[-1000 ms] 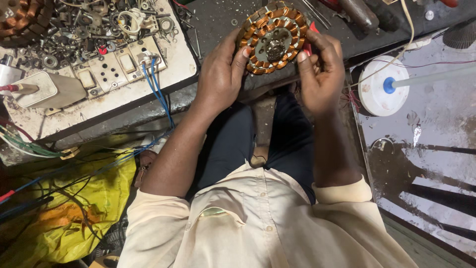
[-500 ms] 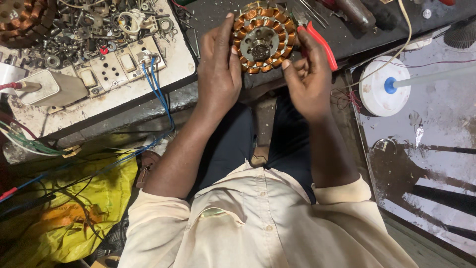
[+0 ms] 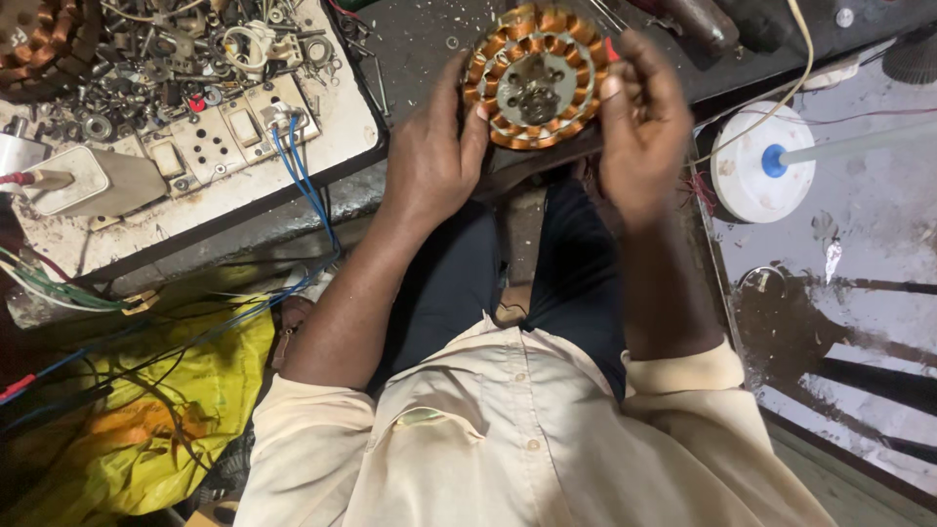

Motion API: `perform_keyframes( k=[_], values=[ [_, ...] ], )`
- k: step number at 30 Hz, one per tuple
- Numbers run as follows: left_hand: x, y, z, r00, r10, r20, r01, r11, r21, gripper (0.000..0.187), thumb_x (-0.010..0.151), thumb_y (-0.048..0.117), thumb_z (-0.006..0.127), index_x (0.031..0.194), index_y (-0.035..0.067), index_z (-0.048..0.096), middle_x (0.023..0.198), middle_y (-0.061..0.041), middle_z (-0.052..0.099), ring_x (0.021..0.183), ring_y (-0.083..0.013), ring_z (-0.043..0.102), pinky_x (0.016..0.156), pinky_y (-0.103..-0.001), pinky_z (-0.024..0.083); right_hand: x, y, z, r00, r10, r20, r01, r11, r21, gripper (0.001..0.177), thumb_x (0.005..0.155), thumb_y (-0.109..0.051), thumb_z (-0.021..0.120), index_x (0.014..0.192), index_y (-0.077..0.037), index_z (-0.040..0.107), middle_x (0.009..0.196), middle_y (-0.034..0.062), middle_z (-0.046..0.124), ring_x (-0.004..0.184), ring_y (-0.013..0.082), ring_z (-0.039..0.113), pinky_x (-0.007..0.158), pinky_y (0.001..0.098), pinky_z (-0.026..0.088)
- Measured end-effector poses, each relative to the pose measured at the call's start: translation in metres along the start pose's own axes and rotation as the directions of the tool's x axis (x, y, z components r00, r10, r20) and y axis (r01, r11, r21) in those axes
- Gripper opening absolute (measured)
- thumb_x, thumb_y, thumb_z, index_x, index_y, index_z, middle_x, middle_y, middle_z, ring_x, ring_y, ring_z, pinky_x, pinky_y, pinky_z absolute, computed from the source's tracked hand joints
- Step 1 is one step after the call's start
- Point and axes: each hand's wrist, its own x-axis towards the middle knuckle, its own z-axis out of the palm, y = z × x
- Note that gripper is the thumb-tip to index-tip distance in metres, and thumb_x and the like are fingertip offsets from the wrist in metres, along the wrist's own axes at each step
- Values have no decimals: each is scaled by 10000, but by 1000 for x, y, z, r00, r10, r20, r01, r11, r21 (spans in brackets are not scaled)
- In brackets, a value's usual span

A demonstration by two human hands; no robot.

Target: The person works on a circular copper-wound electrical component, likely a stator, using pliers and a screwdriver. They strip wire ends, tuck them into slots, and adjust the windings while seated at a cluttered workbench.

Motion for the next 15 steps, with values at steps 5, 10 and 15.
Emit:
perform_keyframes(
  k=[5,10,15],
  values=[
    [0,-2,-4,999,21,37,-18,996,-86,598,1121,207,526,1607,-24,265,724,-122,694,651,-279,732,623,-413,564,23,-6,-3,999,50,12,-51,996,70,308,1152,-99,663,1434,4,596,1092,-5,659,865,37,556,785,184,472],
    [-1,-9,-4,997,73,-26,-77,979,-187,600,1140,179,516,1621,-38,231,824,-108,737,773,-276,779,719,-398,598,50,-11,17,1000,-9,17,5,983,183,168,1146,-109,659,1251,22,648,1091,2,686,955,60,590,880,225,487],
    [0,-11,-3,995,87,-45,-95,971,-221,594,1148,177,510,1603,-53,204,882,-74,787,838,-259,800,776,-383,604,71,-10,27,997,-62,43,57,994,95,127,1174,-86,692,1190,40,699,1111,51,741,972,93,665,882,248,532]
  ],
)
